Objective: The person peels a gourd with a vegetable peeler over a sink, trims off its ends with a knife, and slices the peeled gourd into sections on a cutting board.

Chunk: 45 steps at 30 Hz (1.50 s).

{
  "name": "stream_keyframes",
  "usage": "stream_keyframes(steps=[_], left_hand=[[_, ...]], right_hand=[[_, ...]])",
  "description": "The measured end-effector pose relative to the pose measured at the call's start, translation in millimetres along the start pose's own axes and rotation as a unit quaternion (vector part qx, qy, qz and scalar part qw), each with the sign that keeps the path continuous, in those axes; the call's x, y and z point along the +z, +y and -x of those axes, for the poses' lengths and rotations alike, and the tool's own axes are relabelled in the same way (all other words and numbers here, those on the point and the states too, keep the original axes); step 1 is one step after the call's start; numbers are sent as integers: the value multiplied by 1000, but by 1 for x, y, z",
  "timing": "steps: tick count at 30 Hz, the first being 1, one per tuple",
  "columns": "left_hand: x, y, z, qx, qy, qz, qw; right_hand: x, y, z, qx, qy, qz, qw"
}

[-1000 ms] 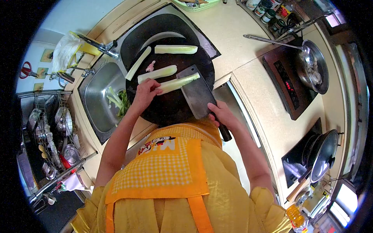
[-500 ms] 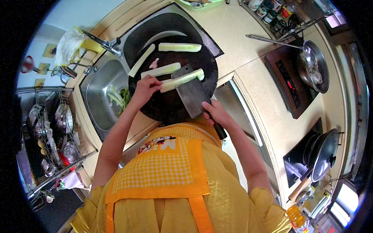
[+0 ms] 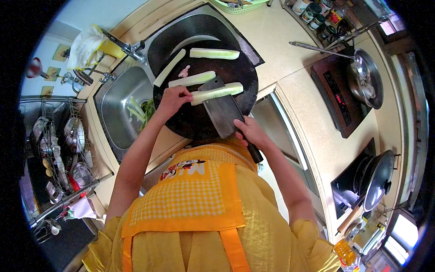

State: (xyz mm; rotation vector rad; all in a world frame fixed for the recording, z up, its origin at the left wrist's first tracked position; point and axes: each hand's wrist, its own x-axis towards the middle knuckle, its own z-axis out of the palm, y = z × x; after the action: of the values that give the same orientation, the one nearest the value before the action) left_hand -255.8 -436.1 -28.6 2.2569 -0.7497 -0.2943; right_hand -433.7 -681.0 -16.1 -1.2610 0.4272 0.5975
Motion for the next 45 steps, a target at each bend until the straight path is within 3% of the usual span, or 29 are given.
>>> stream_keyframes(steps=[11,23,32,41,45], left_hand=[[0,2,3,-12,16,26,999],[1,-2,9,-8,24,30,999],[-1,-6,20,12,70,12,997],[2,1,28,-27,96,118,988],[4,-2,26,0,97,87,991]], right_hand=[[15,-3,0,14,3,-39,999],[25,-5,-9,11,3,7,1000],[47,-17,-14,-14,45,80,996],[42,-17,-24,-91,94,335,933],[52,-35,-16,-68,98,363,924]])
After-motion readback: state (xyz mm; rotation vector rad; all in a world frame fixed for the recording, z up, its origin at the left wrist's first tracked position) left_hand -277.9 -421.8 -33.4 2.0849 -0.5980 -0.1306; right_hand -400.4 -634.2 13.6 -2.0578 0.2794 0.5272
